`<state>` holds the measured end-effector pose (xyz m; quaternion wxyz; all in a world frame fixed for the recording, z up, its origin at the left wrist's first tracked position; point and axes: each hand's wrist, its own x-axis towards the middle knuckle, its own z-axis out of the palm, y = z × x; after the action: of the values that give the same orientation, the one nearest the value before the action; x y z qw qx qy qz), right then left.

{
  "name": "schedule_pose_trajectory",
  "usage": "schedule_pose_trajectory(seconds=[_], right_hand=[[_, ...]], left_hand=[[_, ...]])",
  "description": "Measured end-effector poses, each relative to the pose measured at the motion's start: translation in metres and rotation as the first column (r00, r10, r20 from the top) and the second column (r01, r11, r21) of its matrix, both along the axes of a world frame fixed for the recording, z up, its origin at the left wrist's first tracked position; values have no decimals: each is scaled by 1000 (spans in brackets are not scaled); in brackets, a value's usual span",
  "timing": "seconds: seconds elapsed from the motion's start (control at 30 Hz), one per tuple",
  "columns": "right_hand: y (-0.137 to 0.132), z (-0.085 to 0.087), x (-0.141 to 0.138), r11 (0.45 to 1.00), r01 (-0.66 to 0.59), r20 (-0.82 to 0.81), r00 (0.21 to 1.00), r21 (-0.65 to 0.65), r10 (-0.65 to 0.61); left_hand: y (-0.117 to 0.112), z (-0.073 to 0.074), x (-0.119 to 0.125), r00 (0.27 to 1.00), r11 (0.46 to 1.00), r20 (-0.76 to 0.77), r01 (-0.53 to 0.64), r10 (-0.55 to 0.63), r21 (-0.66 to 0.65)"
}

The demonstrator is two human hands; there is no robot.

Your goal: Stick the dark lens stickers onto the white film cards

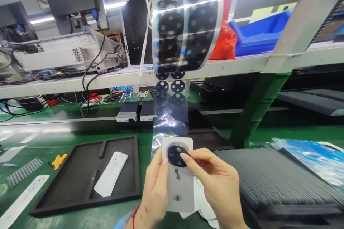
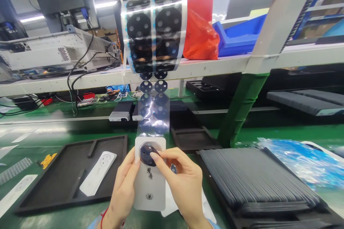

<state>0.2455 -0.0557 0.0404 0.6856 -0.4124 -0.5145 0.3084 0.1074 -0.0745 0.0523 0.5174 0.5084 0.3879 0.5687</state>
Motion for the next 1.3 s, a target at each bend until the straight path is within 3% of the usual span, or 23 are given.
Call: schedule_pose_trajectory(seconds=[0.63, 0.73, 0.8, 0.87, 0.97, 1.0, 1.07, 1.13, 1.17, 1.23, 1.3], right_hand=[[-1, 3, -6, 998, 47, 27, 998, 52, -49], [1, 0, -9, 989, 95, 91, 990, 117, -106], [1, -2, -12, 957, 175, 167, 962, 231, -217], [3, -5, -17, 889, 281, 224, 900, 361, -375], [5, -6, -23, 810, 396, 181, 842, 432, -508], [7, -5, -23, 812, 409, 144, 852, 417, -503], [9, -4, -19, 880, 352, 98, 911, 320, -400], [11, -2, -13, 979, 162, 124, 976, 125, -178], [11, -1, -9, 998, 65, 134, 989, 20, -67], [11, -1, -6, 993, -31, 119, 992, -113, 45], [8, -2, -9, 988, -59, 72, 995, -141, 70]], left_hand=[[-1, -3, 1, 1000, 1000, -8, -27, 27, 13], [1, -3, 5, 999, 999, -34, -32, 33, 23], [4, -5, 7, 994, 996, -64, -83, 85, 39], [7, -8, 9, 987, 989, -74, -140, 144, 53], [9, -11, 11, 984, 984, -18, -176, 177, 13], [10, -11, 11, 985, 985, 0, -175, 175, -4], [10, -10, 11, 988, 988, 4, -152, 152, -16], [11, -9, 12, 994, 995, -35, -102, 102, -7], [12, -9, 12, 996, 997, -50, -78, 78, -5], [15, -10, 15, 998, 999, -45, -42, 41, -26], [18, -12, 17, 999, 998, 21, -40, 41, -47]])
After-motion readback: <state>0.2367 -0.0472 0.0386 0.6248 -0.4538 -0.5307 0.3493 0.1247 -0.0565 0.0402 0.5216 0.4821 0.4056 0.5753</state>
